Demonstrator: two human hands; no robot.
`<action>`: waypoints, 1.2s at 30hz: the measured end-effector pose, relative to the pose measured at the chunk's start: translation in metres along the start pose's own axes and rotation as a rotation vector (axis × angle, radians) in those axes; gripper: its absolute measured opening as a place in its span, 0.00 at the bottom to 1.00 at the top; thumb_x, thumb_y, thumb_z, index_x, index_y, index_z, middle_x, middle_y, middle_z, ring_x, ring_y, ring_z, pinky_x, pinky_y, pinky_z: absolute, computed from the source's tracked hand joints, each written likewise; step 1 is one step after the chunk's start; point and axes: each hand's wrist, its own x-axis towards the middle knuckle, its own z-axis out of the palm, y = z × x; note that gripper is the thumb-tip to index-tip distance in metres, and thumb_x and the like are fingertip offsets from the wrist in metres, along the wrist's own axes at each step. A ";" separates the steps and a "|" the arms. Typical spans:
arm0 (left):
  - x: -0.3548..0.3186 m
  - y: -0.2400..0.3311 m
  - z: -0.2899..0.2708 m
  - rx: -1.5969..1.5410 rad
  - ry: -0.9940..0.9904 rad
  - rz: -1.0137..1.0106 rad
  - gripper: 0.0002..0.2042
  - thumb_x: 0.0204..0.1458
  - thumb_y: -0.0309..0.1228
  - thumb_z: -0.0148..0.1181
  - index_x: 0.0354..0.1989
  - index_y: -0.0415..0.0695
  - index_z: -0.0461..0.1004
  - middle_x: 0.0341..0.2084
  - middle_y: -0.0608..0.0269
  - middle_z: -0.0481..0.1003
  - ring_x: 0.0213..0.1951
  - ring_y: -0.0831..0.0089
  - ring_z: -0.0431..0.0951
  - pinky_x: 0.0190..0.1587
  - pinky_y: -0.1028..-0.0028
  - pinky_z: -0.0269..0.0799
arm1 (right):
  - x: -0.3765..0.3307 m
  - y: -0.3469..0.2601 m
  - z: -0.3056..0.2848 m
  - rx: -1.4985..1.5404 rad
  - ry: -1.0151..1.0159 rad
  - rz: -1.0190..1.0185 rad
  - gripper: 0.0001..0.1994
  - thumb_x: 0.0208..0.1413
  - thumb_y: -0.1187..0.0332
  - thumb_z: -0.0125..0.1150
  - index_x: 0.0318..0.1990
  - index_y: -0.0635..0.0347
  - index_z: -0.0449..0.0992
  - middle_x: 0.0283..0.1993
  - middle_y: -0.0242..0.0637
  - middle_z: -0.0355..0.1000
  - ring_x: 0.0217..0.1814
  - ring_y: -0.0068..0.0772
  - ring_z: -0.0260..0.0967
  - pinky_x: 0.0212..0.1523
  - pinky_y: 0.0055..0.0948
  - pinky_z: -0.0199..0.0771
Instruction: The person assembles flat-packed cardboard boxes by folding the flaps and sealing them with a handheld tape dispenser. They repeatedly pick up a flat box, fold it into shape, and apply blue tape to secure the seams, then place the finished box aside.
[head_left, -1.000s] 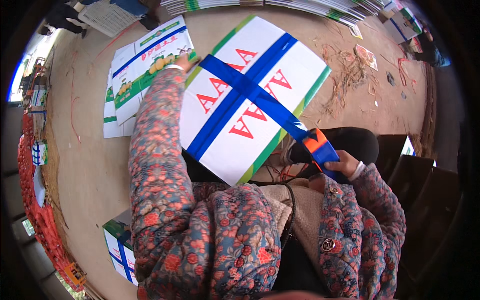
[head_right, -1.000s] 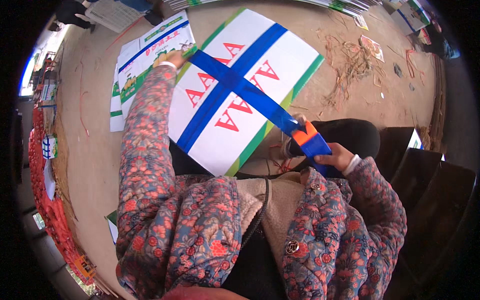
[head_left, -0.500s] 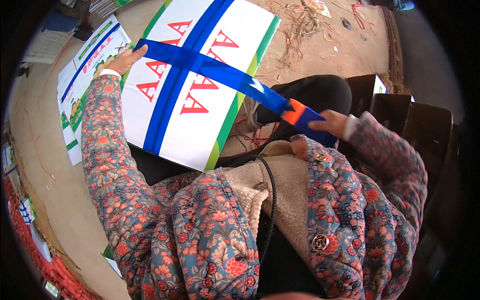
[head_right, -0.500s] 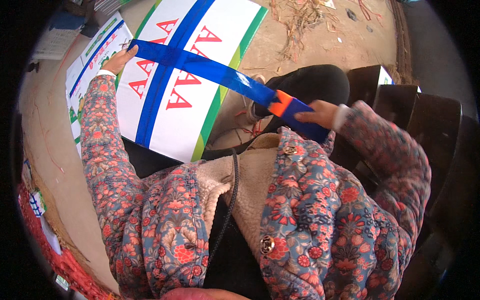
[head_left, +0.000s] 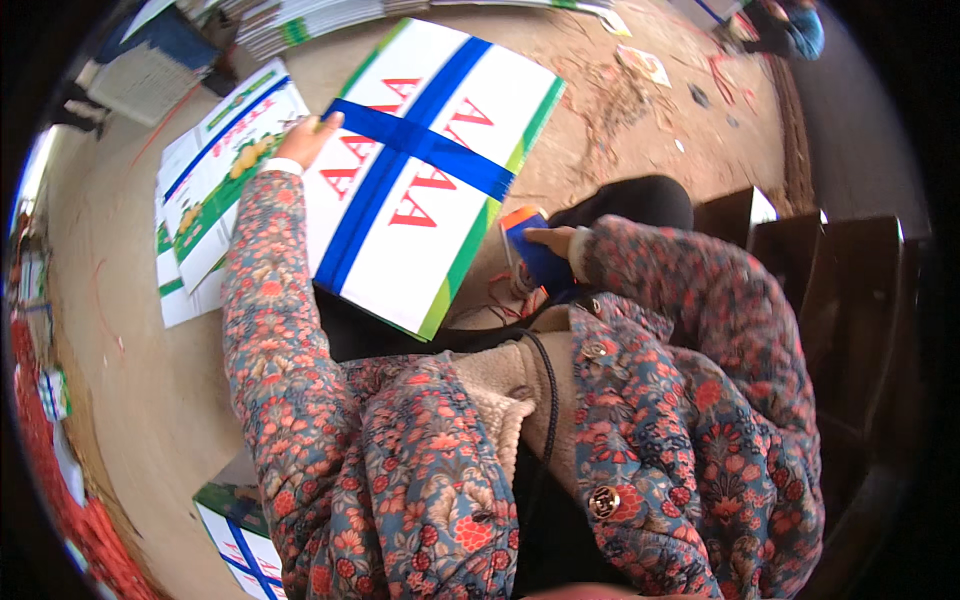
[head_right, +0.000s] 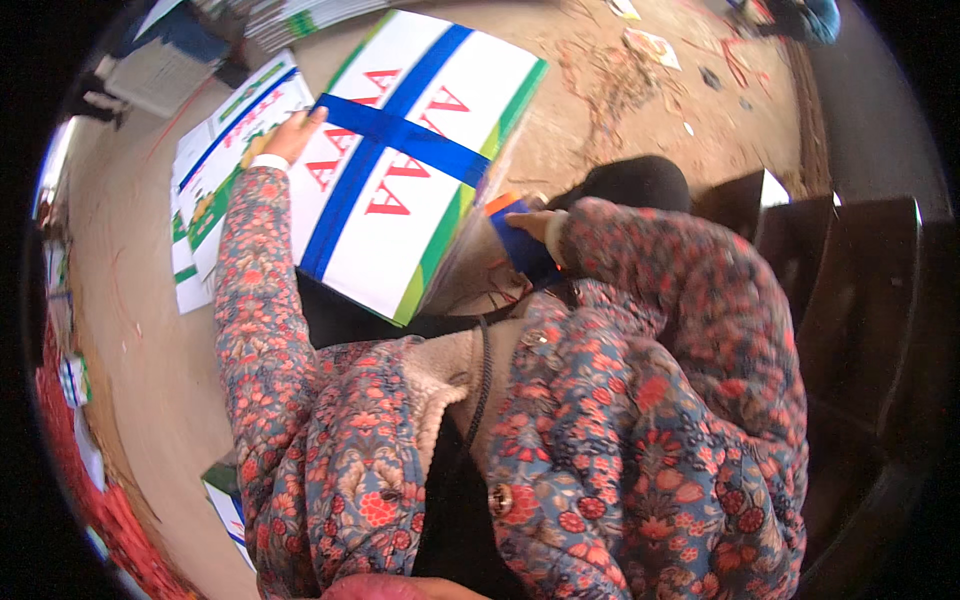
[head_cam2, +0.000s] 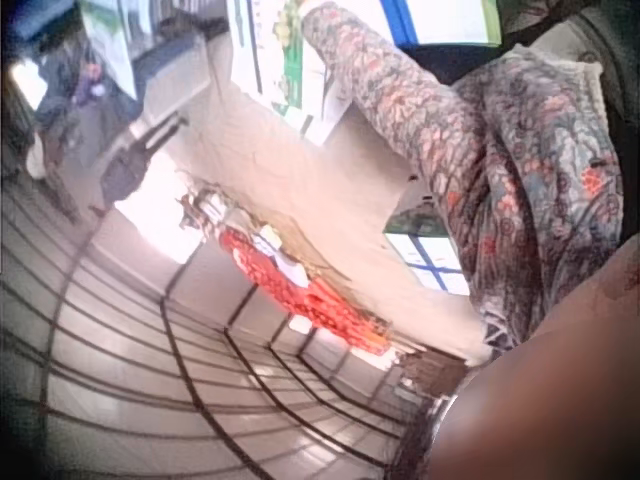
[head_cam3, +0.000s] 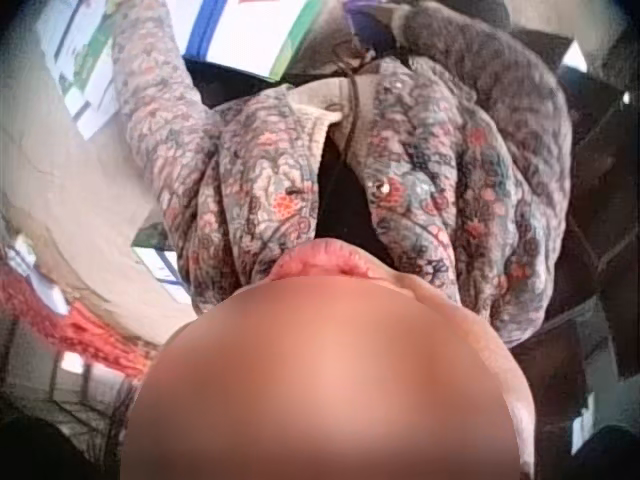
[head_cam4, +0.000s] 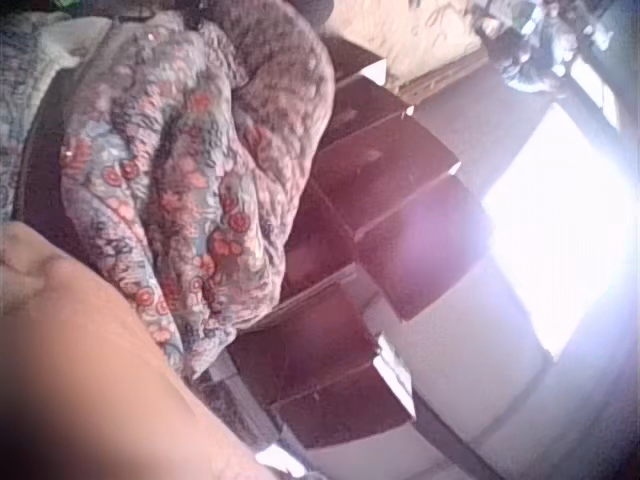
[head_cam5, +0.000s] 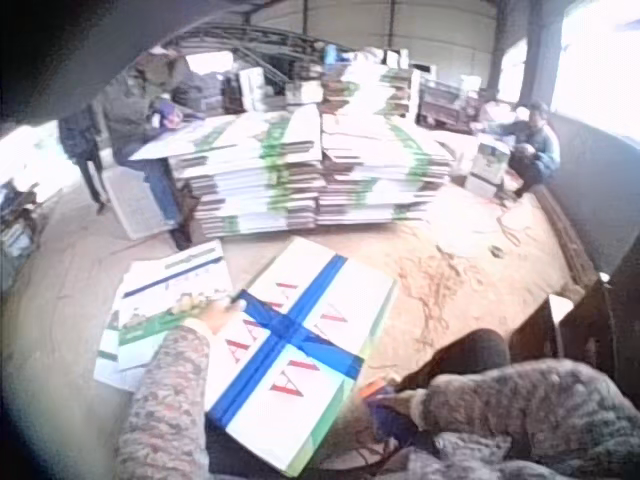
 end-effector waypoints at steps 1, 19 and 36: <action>-0.001 0.001 -0.003 -0.003 -0.082 -0.083 0.36 0.52 0.60 0.47 0.52 0.34 0.69 0.45 0.45 0.73 0.52 0.56 0.71 0.55 0.67 0.63 | 0.003 0.007 0.002 0.401 -0.066 0.010 0.26 0.51 0.44 0.57 0.45 0.59 0.75 0.38 0.40 0.76 0.34 0.41 0.74 0.38 0.40 0.75; -0.132 0.146 -0.092 0.025 0.020 0.344 0.37 0.40 0.55 0.62 0.54 0.41 0.66 0.40 0.41 0.74 0.42 0.50 0.75 0.46 0.62 0.71 | -0.001 -0.136 0.017 0.409 0.018 -0.628 0.20 0.52 0.52 0.58 0.39 0.63 0.74 0.31 0.45 0.74 0.33 0.43 0.74 0.38 0.38 0.74; -0.537 0.056 -0.173 0.267 1.127 -0.456 0.29 0.56 0.32 0.53 0.63 0.33 0.51 0.54 0.44 0.64 0.54 0.55 0.66 0.58 0.67 0.59 | -0.131 -0.230 0.410 -0.016 -0.079 -1.067 0.23 0.47 0.56 0.63 0.44 0.68 0.73 0.39 0.48 0.75 0.41 0.45 0.72 0.45 0.36 0.69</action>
